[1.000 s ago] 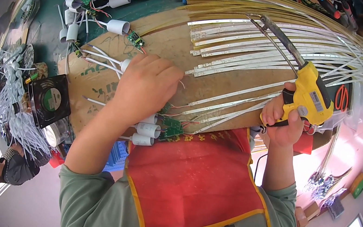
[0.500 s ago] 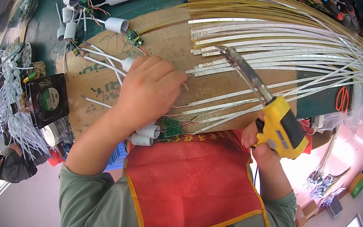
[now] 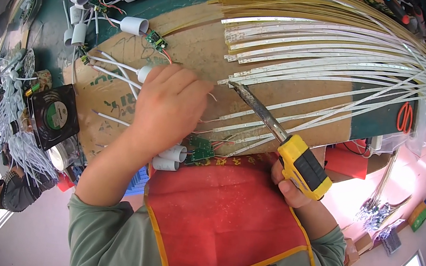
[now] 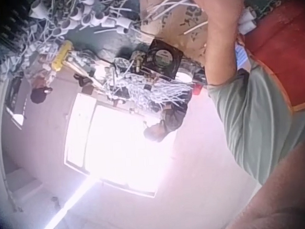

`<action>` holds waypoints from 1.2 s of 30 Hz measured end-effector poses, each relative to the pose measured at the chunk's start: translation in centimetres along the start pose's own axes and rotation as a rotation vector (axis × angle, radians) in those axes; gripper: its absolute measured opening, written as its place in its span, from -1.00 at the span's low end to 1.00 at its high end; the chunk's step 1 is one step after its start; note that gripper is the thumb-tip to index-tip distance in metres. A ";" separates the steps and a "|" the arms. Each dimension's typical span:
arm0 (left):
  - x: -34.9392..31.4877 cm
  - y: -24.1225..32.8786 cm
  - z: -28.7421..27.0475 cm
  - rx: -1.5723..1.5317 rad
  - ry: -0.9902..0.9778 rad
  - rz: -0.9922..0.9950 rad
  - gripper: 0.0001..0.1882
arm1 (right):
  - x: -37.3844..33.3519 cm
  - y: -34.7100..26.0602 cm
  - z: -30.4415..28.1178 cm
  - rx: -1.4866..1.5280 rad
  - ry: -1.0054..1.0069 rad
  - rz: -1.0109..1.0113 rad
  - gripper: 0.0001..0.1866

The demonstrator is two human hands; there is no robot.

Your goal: The person solders wires onto LED light strips using a soldering iron.

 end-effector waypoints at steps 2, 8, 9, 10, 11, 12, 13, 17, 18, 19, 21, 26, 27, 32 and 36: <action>-0.4 -0.3 0.0 0.008 0.026 -0.024 -0.79 | 0.1 -0.1 0.1 0.009 0.002 0.022 -0.79; -0.3 -0.2 0.0 0.005 0.041 -0.040 -0.81 | 0.7 -0.4 0.7 0.017 0.010 0.015 -0.68; -0.3 -0.2 -0.1 0.005 0.041 -0.042 -0.81 | 0.6 -0.4 0.7 0.016 0.008 0.016 -0.68; -0.3 -0.2 -0.1 0.003 0.039 -0.047 -0.80 | 0.4 -0.1 0.6 -0.001 0.018 0.022 -0.64; -0.4 -0.3 -0.2 0.002 0.037 -0.051 -0.80 | 0.3 0.1 0.6 -0.018 0.028 0.028 -0.61; -0.3 -0.3 -0.2 0.002 0.038 -0.053 -0.80 | 0.2 0.2 0.7 -0.018 0.027 0.028 -0.61; -0.3 -0.2 -0.1 0.002 0.026 -0.047 -0.80 | 0.1 0.3 0.7 0.022 0.038 0.048 -0.59; -0.3 0.0 0.4 0.015 0.071 0.042 -0.77 | 0.0 0.6 0.6 0.043 0.026 0.070 -0.55; -0.3 0.0 0.4 0.016 0.071 0.039 -0.77 | 0.0 0.6 0.6 0.043 0.023 0.072 -0.55; -0.2 0.0 0.3 0.017 0.069 0.041 -0.77 | 0.0 0.8 0.6 0.052 0.018 0.080 -0.56; -0.2 0.0 0.4 0.016 0.068 0.043 -0.76 | 0.0 1.0 0.5 0.060 0.013 0.089 -0.57; -0.4 -0.2 0.6 0.013 0.051 0.037 -0.77 | -0.4 1.8 0.2 0.012 -0.002 0.102 -0.64; -0.4 -0.2 0.6 0.014 0.052 0.035 -0.77 | -0.5 1.9 0.1 0.012 -0.004 0.102 -0.64; -0.5 -0.2 0.7 0.016 0.052 0.024 -0.79 | -0.6 2.1 0.2 -0.021 -0.032 0.145 -0.72; -0.4 -0.1 0.7 0.020 0.051 0.025 -0.80 | -0.5 1.7 0.3 -0.007 -0.011 0.168 -0.76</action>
Point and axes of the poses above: each hand's wrist, its own x-axis towards the middle knuckle, its own z-axis out of the palm, y = z × x, the point moved 5 cm from there along x, towards the middle knuckle, and after that the axes turned 12 degrees about y, right-handed, at the moved point
